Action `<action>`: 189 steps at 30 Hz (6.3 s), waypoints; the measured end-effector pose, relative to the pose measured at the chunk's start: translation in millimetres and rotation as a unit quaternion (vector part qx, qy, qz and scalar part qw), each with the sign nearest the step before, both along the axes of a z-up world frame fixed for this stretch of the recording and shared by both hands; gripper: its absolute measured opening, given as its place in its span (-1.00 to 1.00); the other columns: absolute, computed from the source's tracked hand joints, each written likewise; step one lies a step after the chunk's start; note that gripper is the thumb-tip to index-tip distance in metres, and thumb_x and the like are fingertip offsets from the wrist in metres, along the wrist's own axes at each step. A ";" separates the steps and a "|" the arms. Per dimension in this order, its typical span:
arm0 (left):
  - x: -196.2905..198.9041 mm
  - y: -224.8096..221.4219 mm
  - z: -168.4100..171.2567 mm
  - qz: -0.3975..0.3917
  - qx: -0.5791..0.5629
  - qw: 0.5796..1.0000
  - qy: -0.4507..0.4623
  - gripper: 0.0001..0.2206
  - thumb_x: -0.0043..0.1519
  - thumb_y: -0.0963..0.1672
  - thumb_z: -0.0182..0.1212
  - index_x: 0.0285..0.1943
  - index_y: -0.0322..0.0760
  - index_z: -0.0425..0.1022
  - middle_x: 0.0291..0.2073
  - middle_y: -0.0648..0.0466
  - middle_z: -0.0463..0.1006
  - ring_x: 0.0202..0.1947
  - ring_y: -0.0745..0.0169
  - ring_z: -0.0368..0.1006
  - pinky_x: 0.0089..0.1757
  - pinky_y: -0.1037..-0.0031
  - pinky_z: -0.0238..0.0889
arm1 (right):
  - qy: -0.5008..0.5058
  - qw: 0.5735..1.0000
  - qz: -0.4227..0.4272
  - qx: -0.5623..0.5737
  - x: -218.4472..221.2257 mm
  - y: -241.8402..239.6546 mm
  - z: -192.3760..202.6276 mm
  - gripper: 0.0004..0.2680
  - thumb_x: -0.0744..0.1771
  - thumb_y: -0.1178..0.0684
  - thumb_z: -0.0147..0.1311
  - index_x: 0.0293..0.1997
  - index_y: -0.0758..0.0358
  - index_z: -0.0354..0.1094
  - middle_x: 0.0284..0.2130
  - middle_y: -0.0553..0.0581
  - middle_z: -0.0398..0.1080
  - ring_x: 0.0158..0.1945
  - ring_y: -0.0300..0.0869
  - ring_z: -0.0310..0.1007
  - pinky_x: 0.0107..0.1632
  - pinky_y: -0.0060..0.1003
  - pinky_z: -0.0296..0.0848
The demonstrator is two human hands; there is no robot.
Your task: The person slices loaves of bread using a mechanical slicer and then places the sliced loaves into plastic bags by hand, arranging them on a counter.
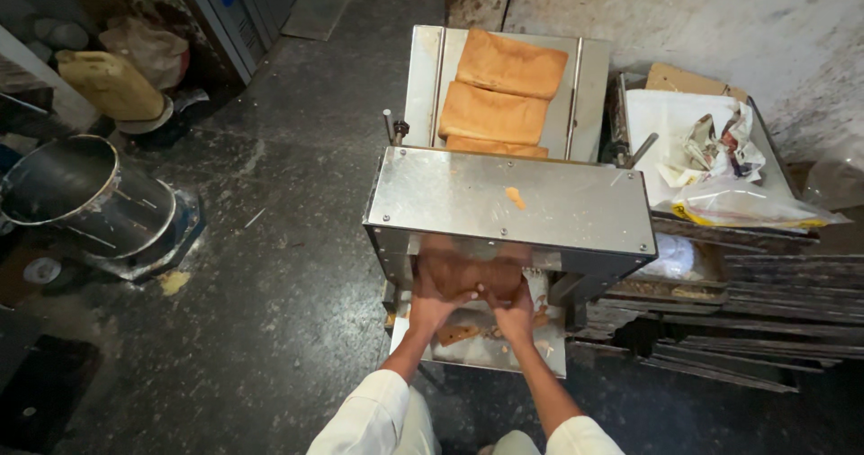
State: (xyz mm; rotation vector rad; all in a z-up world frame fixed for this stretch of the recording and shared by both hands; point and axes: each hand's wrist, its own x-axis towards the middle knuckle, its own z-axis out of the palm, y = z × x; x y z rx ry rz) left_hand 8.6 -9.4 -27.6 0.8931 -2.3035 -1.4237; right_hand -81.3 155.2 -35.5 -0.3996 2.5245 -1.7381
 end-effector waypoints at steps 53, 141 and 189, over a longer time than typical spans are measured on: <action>-24.4 45.6 404.8 -0.172 -0.319 0.895 0.258 -0.16 -0.10 -0.06 0.56 0.43 -0.25 0.27 0.35 -0.10 0.25 0.25 -0.27 0.15 0.20 0.00 0.04 | -0.485 0.715 0.070 -0.499 -61.1 53.4 162.4 -0.54 0.40 -0.36 -0.05 0.40 0.03 0.21 0.14 0.05 0.33 0.03 -0.11 0.34 0.11 -0.07 0.39; -270.1 286.2 263.6 -0.454 -0.396 0.750 0.273 -0.77 0.33 -0.10 0.21 0.13 -0.21 0.41 0.04 -0.02 0.46 0.14 -0.06 0.39 0.19 0.14 0.24 | 0.085 0.993 0.042 0.072 -259.6 286.8 401.1 -0.93 0.29 0.19 0.26 -0.23 0.36 0.50 -0.46 0.03 0.52 -0.38 -0.37 0.41 -0.30 -0.42 0.40; -8.7 174.7 449.3 -0.253 0.218 0.942 0.039 -0.52 0.39 0.02 0.09 -0.51 -0.41 0.51 -0.69 0.07 0.48 -0.64 0.37 0.39 -0.50 0.45 0.26 | 0.120 0.880 0.423 0.181 -22.1 204.5 467.9 -0.75 0.23 0.07 0.40 -0.08 0.26 0.52 -0.12 0.14 0.56 0.00 -0.02 0.51 0.04 -0.14 0.39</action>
